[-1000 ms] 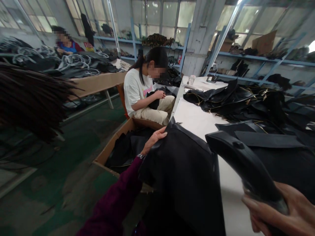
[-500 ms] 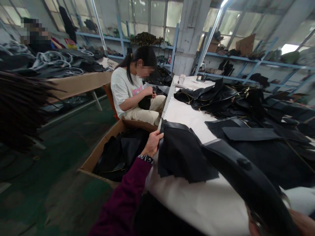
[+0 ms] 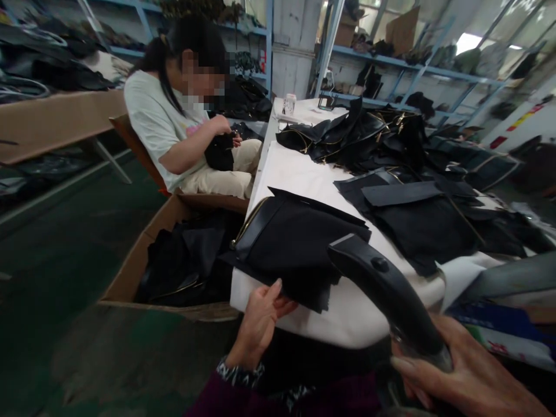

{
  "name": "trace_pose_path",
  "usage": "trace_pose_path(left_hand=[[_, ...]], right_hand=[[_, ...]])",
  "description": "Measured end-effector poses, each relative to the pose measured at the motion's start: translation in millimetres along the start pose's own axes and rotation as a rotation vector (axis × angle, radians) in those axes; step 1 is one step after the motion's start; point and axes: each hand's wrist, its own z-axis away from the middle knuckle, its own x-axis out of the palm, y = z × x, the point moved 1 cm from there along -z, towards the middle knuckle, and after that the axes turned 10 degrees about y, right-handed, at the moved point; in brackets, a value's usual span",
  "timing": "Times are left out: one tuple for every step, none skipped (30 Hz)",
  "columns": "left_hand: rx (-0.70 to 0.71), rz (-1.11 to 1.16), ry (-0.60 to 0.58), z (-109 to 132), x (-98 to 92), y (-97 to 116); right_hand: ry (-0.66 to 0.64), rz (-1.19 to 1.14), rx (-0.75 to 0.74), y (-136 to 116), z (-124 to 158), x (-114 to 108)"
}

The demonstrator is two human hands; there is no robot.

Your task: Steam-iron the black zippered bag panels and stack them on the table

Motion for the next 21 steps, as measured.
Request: trace_pose_path(left_hand=[[-0.019,0.028,0.021,-1.6,2.7,-5.4],[-0.032,0.052,0.037,-3.3,5.1,-9.1],[-0.04,0.071,0.049,-4.8,7.0,-11.3],[-0.045,0.085,0.058,-5.9,8.3,-12.2],[-0.048,0.094,0.064,-6.5,9.1,-12.2],[-0.05,0.098,0.069,-6.7,9.3,-11.6],[-0.051,0.1,0.072,-6.6,9.1,-10.8],[-0.052,0.1,0.076,-6.3,8.8,-10.0],[-0.052,0.099,0.077,-5.8,8.4,-9.3],[-0.051,0.097,0.081,-5.3,8.2,-8.8],[-0.049,0.095,0.084,-4.8,8.0,-8.6],[-0.045,0.093,0.088,-4.4,8.0,-8.5],[-0.041,0.091,0.09,-4.1,8.1,-8.6],[-0.038,0.09,0.092,-3.9,8.3,-8.7],[-0.034,0.089,0.094,-3.7,8.7,-8.9],[-0.031,0.089,0.095,-3.7,9.2,-9.1],[-0.027,0.089,0.098,-3.7,10.0,-9.1],[-0.022,0.089,0.103,-3.6,11.0,-9.1],[-0.014,0.091,0.105,-3.6,12.4,-9.0],[-0.006,0.095,0.103,-3.4,14.1,-8.8],[0.001,0.099,0.097,-3.1,16.2,-8.6]], right_hand=[[-0.003,0.01,0.011,7.0,3.2,-0.8],[-0.019,0.016,0.022,15.0,6.1,-1.8],[-0.046,0.015,0.028,23.5,8.5,-2.9],[-0.072,0.007,0.03,32.0,10.5,-4.0],[-0.09,-0.004,0.03,40.1,12.1,-4.9],[-0.096,-0.015,0.03,47.6,13.2,-5.5],[-0.095,-0.026,0.026,54.2,13.9,-5.4],[-0.096,-0.038,0.017,59.5,14.1,-4.6],[-0.097,-0.05,0.005,63.5,13.8,-3.2],[-0.103,-0.066,-0.01,65.9,13.0,-1.2],[-0.117,-0.086,-0.026,66.9,11.8,1.2],[-0.137,-0.107,-0.039,66.4,10.3,3.7],[-0.159,-0.128,-0.048,64.6,8.5,6.1],[-0.181,-0.145,-0.054,61.9,6.5,8.2],[-0.201,-0.156,-0.056,58.6,4.3,10.0],[-0.218,-0.164,-0.057,55.0,1.9,11.4],[-0.229,-0.169,-0.059,51.5,-0.6,12.5],[-0.232,-0.172,-0.066,48.3,-3.1,13.5],[-0.229,-0.175,-0.076,45.5,-5.5,14.3],[-0.223,-0.176,-0.085,43.3,-7.6,15.0],[-0.217,-0.175,-0.093,41.6,-9.1,15.7]])
